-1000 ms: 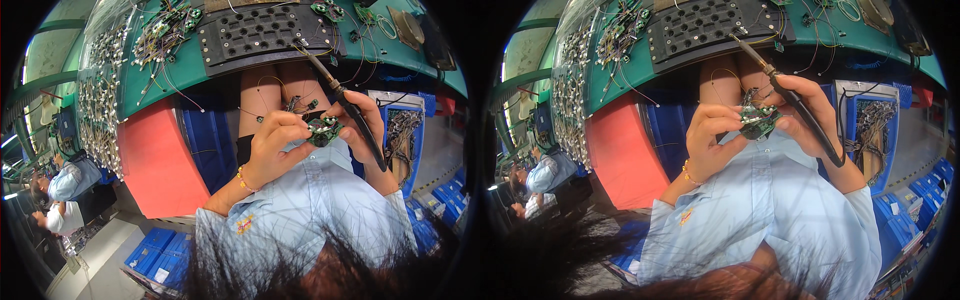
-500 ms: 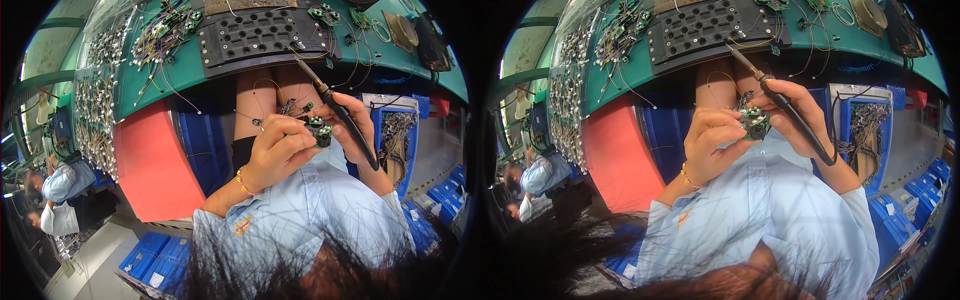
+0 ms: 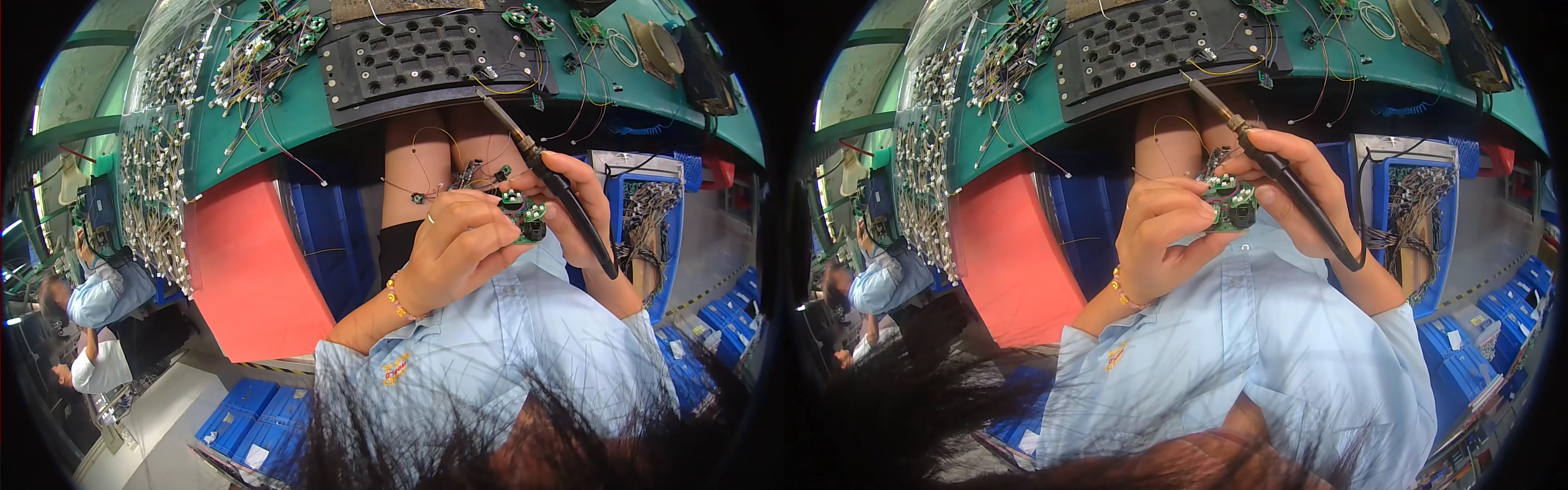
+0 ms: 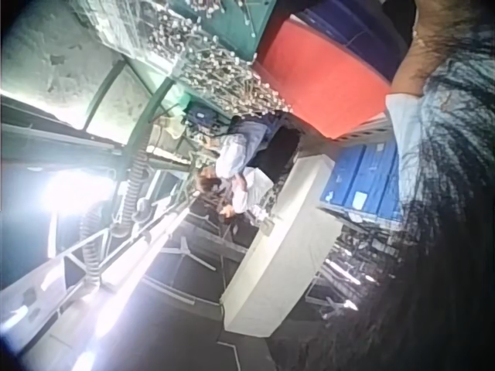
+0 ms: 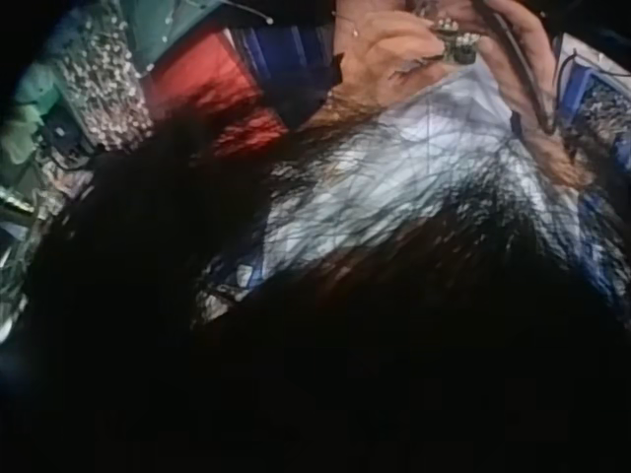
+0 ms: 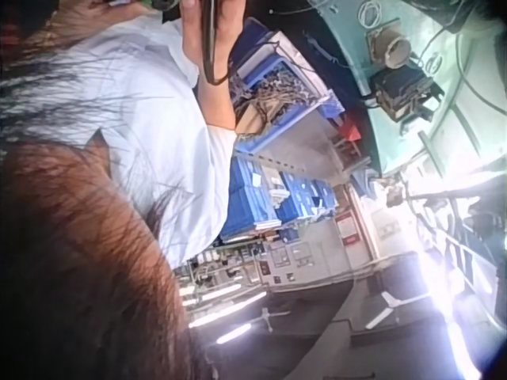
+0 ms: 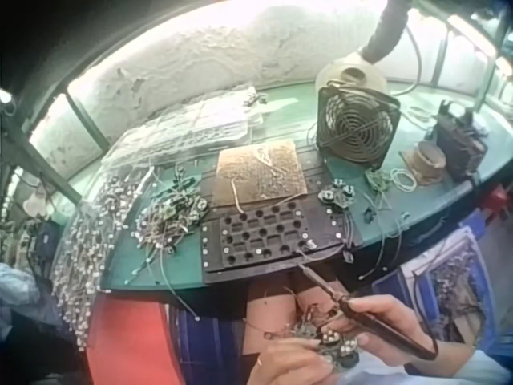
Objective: Assemble and solder electronic components onto a circuit board at a factory workstation.
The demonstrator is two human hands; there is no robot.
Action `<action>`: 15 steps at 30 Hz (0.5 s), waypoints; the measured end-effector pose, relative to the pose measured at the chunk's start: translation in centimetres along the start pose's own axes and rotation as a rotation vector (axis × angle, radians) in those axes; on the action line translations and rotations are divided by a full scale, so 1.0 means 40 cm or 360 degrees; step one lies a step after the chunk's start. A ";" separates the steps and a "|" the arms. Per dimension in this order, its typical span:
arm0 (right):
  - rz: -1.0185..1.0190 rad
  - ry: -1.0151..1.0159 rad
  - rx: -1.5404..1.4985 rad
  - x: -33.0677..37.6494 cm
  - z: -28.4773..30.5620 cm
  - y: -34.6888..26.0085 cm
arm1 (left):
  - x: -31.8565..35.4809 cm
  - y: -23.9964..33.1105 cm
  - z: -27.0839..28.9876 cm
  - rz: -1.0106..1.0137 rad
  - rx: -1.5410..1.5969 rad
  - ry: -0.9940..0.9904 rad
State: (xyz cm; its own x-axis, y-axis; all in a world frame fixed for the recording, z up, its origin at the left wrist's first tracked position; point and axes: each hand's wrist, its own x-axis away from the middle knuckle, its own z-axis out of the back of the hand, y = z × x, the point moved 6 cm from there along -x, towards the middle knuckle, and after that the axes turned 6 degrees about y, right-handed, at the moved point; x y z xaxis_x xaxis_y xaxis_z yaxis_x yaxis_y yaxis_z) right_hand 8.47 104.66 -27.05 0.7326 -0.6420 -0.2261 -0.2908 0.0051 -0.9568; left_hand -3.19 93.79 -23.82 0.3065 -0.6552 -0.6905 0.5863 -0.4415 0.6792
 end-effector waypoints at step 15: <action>0.0032 0.0073 0.0006 -0.003 0.001 -0.009 | 0.007 -0.051 0.012 0.0283 0.0120 -0.0022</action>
State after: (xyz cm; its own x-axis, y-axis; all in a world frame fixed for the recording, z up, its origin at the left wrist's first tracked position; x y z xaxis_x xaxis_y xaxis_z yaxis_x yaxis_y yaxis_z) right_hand 8.51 104.74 -26.70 0.6977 -0.6762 -0.2366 -0.3026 0.0211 -0.9529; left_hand -4.64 94.21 -25.27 0.3897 -0.7352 -0.5546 0.4656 -0.3623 0.8074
